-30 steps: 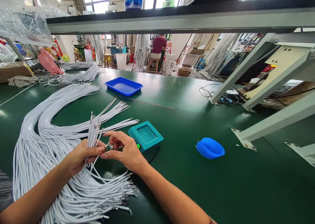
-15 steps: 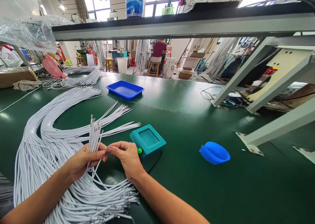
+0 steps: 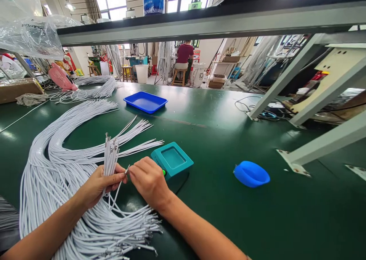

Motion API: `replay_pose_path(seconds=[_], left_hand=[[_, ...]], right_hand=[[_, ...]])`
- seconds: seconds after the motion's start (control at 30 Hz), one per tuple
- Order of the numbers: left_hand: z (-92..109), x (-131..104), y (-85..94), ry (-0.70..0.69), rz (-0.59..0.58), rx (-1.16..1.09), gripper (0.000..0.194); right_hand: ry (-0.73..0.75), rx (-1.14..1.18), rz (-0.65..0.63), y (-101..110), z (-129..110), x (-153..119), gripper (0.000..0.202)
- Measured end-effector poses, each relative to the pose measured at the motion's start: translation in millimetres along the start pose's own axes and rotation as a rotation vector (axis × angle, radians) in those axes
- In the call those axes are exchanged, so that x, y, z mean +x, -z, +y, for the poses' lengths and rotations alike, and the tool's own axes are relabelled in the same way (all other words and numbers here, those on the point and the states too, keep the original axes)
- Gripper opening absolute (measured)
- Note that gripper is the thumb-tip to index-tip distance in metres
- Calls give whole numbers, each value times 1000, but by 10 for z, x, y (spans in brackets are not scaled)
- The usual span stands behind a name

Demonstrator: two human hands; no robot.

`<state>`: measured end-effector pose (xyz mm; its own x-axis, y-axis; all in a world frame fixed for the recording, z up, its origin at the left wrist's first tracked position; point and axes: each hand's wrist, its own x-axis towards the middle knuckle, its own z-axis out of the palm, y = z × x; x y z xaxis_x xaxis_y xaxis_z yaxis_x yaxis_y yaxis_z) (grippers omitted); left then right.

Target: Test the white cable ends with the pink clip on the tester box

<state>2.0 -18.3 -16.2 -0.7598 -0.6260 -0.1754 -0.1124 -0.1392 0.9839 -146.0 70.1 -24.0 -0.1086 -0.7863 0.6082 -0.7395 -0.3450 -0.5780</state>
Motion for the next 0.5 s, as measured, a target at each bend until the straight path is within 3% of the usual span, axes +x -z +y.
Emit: replay_pose_path(seconds=[0.13,0.23,0.4,0.5], left_hand=[[-15,0,8,0,-16,43,19],[7,-4,-4,8,-24,55,19],[27,0,-13,49,-4,-6,27],[17,11,-4,42,-16,-42,39]], right_hand=[[-325,295,-169,87,8,69,25],[-461,367,-133,78,-22,79,17],[-400,219,14,-54,-57,-18,9],[-208,27,78,-133,-15,-78,14]])
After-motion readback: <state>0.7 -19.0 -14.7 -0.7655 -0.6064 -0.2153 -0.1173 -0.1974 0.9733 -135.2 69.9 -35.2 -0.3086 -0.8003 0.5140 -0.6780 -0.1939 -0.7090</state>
